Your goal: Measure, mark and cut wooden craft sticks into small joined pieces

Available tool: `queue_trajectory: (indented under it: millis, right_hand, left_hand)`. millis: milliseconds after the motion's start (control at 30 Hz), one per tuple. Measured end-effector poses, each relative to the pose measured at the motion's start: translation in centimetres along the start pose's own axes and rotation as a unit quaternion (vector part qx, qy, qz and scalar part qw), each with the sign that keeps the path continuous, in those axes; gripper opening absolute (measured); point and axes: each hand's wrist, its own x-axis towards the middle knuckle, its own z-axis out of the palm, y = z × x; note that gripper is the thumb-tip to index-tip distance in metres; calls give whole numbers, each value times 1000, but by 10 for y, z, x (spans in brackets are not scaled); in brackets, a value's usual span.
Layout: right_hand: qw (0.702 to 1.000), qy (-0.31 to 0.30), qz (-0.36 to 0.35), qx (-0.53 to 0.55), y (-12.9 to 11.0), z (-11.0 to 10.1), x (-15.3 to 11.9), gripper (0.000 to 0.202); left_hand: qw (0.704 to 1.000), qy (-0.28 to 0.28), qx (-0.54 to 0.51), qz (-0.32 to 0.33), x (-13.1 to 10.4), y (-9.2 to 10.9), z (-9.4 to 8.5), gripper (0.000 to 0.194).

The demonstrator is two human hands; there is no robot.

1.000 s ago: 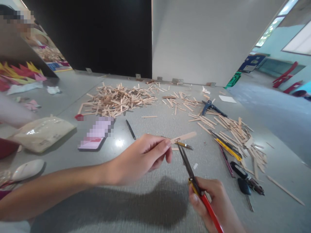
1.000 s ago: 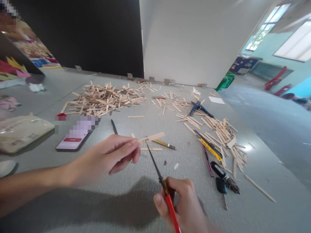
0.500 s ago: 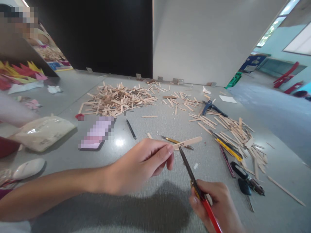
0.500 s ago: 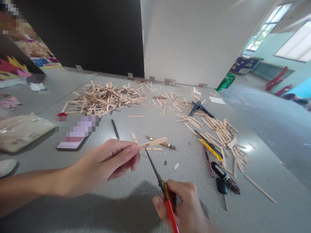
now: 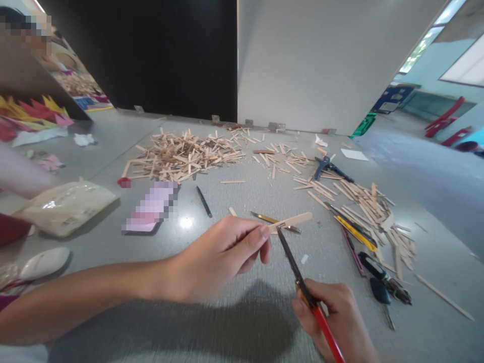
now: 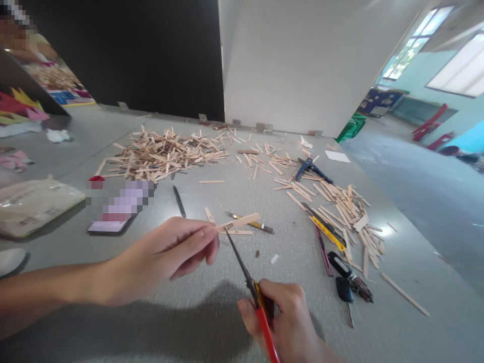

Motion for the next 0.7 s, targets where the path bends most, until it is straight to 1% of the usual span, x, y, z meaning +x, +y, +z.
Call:
queue_trajectory:
  millis: [100, 233, 400, 600, 700]
  right_hand:
    - [1000, 4, 21, -3, 0, 0, 1, 48]
    - [998, -13, 57, 26, -7, 2, 0, 47]
    - [991, 10, 128, 43, -22, 3, 0, 46]
    - [987, -11, 155, 49, -28, 0, 2, 47]
    - [988, -4, 149, 39, -27, 1, 3, 47]
  left_hand:
    - [1000, 11, 19, 12, 2, -1, 0, 51]
    - [995, 37, 82, 39, 4, -4, 1, 48]
    - [984, 67, 154, 66, 3, -8, 1, 46]
    - [967, 98, 205, 118, 7, -13, 1, 40]
    - [972, 98, 191, 97, 9, -13, 0, 41]
